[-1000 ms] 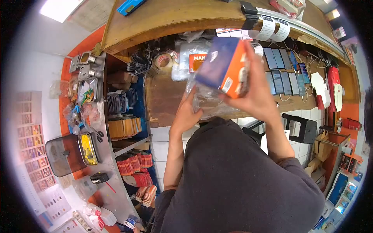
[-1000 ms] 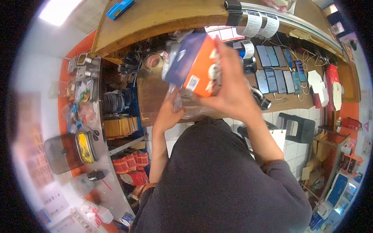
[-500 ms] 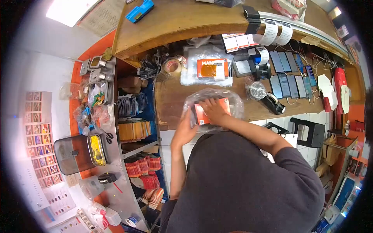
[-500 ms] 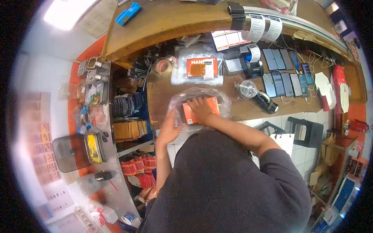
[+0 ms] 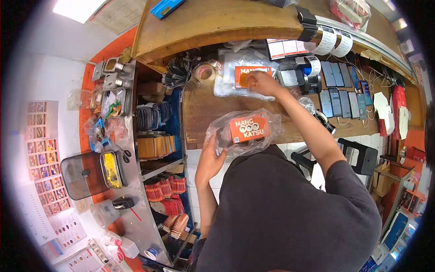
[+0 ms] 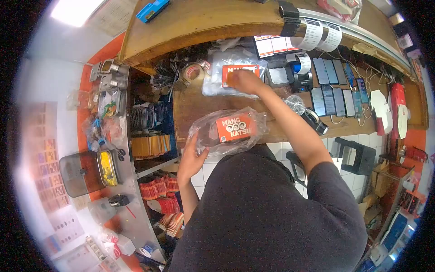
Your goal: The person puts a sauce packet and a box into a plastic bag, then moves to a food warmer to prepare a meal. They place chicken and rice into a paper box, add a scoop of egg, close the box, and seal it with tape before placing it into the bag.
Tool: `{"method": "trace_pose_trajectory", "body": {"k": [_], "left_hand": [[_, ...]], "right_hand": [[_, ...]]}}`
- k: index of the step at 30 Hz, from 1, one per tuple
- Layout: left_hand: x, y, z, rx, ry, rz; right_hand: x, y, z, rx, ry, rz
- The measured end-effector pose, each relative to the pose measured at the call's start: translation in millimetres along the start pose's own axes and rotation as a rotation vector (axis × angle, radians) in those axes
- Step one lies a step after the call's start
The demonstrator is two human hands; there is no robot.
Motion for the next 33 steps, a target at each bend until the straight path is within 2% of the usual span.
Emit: {"method": "trace_pose_trajectory", "body": {"k": [1,3,7,8,9,11,14,18,20,21,22,23,25,29,33], "left_hand": [[0.2,-0.5,-2.6,-0.009,0.026,0.027],[2.0,-1.4,-2.3,-0.020,0.057,0.044],[9.9,-2.4,0.4,-0.036,0.081,0.069],[11.0,-1.9,1.5,-0.066,0.095,0.063],[11.5,-0.7,2.8,-0.071,0.101,0.062],[11.1,-1.2,5.3,-0.022,0.125,0.027],[4.1,-7.1,5.3,-0.004,0.129,0.021],[-1.8,-13.3,5.3,-0.050,0.121,0.025],[-2.9,-13.6,3.8,-0.067,0.114,0.017],[-4.5,-13.7,1.4,-0.071,0.098,0.013],[-9.4,-16.4,-8.7,-0.130,0.158,0.009],[-6.8,-17.1,-8.2,-0.137,0.160,0.009],[-0.6,-13.7,-9.2,-0.068,0.100,-0.025],[1.7,-17.4,-10.5,-0.025,0.113,-0.043],[6.2,-19.3,-2.9,-0.060,0.160,-0.034]], "right_hand": [[19.0,-13.1,-19.6,0.000,0.001,0.004],[66.1,-44.9,-67.5,-0.200,0.298,-0.344],[68.4,-39.9,-50.5,-0.158,0.378,-0.324],[80.8,-46.0,-59.4,-0.143,0.256,-0.290],[81.9,-41.1,-55.4,-0.145,0.260,-0.283],[88.5,-20.6,-34.4,-0.243,0.132,-0.122],[118.1,-14.0,-29.2,-0.295,0.189,0.020],[96.0,-7.6,-15.5,-0.429,0.373,0.007],[69.2,-18.8,-19.9,-0.178,0.257,-0.207],[73.0,-42.5,-48.4,-0.231,0.296,-0.278],[63.1,-39.4,-47.1,-0.188,0.539,-0.436],[51.3,-44.1,-46.3,-0.189,0.539,-0.429],[33.6,-62.0,-45.8,0.035,0.408,-0.005],[10.6,-48.6,-23.6,-0.042,0.402,-0.074],[-36.6,47.5,59.8,-0.189,-0.106,-0.063]]}}
Point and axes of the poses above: each hand's wrist, its own y-axis away from the middle knuckle, its own x-axis out of the palm, z = x × y, the point moved 3 cm from there along -y, towards the middle knuckle, and after that the axes turned 11 degrees about x, right-handed, at the moved point
